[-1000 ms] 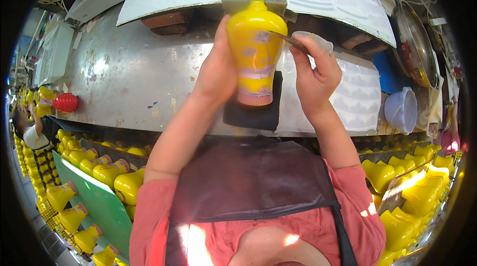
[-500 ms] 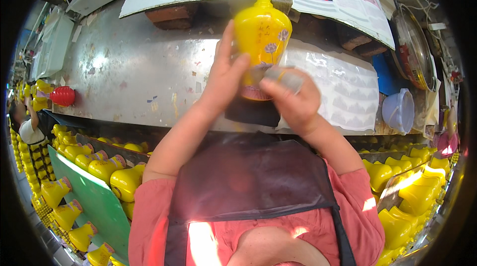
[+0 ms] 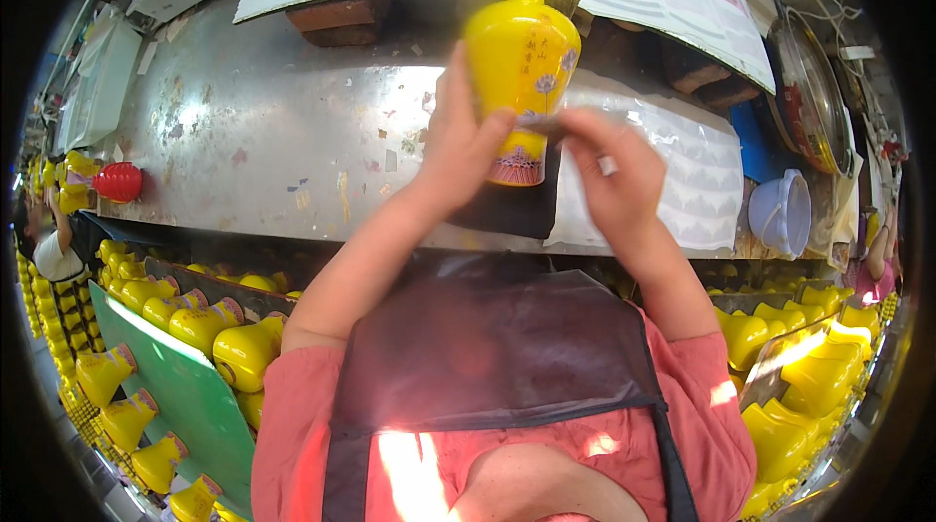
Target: The person picks up a yellow ceramic vase and rubs its surface with a small abrasive pad. They rotate the vase to treat different sides, focusing on the neck and body, then set it down and pick up another vase to repeat the process.
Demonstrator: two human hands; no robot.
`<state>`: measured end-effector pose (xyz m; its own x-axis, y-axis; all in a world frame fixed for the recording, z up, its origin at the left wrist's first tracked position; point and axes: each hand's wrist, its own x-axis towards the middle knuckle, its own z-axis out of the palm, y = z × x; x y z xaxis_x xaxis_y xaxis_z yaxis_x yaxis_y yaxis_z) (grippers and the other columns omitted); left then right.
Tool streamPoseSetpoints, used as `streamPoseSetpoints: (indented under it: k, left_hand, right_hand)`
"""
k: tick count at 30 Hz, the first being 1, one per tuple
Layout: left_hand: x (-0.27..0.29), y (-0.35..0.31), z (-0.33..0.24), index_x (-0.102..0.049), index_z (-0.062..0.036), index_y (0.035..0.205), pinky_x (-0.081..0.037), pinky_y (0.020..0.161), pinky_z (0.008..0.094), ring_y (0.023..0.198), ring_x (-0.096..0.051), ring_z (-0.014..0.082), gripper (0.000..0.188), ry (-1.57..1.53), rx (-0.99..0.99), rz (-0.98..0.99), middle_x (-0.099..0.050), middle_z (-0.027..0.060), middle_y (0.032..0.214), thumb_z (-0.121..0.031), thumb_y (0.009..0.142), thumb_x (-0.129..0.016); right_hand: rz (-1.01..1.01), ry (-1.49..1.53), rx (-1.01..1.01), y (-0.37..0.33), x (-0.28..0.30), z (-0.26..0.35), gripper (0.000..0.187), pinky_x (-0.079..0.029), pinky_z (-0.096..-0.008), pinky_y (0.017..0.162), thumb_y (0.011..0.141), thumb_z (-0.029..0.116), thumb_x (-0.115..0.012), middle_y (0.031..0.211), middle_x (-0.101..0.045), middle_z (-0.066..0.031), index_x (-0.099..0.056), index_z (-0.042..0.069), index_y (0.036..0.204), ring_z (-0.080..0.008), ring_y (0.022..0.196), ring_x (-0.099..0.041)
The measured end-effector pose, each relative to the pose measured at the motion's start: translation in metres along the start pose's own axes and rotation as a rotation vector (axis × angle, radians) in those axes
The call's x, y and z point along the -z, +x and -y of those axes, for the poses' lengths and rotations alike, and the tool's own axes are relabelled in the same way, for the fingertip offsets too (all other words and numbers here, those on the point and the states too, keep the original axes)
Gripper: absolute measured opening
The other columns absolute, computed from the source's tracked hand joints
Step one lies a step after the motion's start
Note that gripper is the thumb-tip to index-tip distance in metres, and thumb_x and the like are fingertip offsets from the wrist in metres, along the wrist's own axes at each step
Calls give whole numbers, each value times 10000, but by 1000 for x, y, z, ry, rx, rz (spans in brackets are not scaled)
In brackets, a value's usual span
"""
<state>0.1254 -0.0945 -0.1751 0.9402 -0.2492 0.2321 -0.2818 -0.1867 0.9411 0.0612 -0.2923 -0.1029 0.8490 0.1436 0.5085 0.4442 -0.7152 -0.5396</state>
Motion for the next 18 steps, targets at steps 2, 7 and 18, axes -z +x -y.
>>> streamPoseSetpoints:
  k: [2,7,18]
  left_hand:
    - [0,-1,-1,-131,19,1655,-214,1268,444,1535,-288,394,861,56,-45,7,-287,266,1641,-325,1001,-572]
    - [13,2,-1,-103,31,1658,-196,1275,433,1567,-239,392,874,-146,55,128,-241,268,1675,-285,988,-568]
    - [17,15,-19,-161,-16,1660,-256,1253,412,1536,-326,301,812,-292,139,249,-360,182,1643,-310,1022,-569]
  right_hand:
    - [-130,380,-322,7,5,-10,203,-537,-242,798,1030,91,-646,1010,-714,-31,-719,28,1208,-113,890,-668]
    - [105,455,-688,21,-4,-19,658,-558,-311,785,935,333,-732,970,-740,-114,-538,14,1476,-179,861,-706]
    - [117,476,-462,10,-34,-43,857,-520,-269,860,913,288,-753,1218,-688,-105,-356,-11,1612,-136,987,-637]
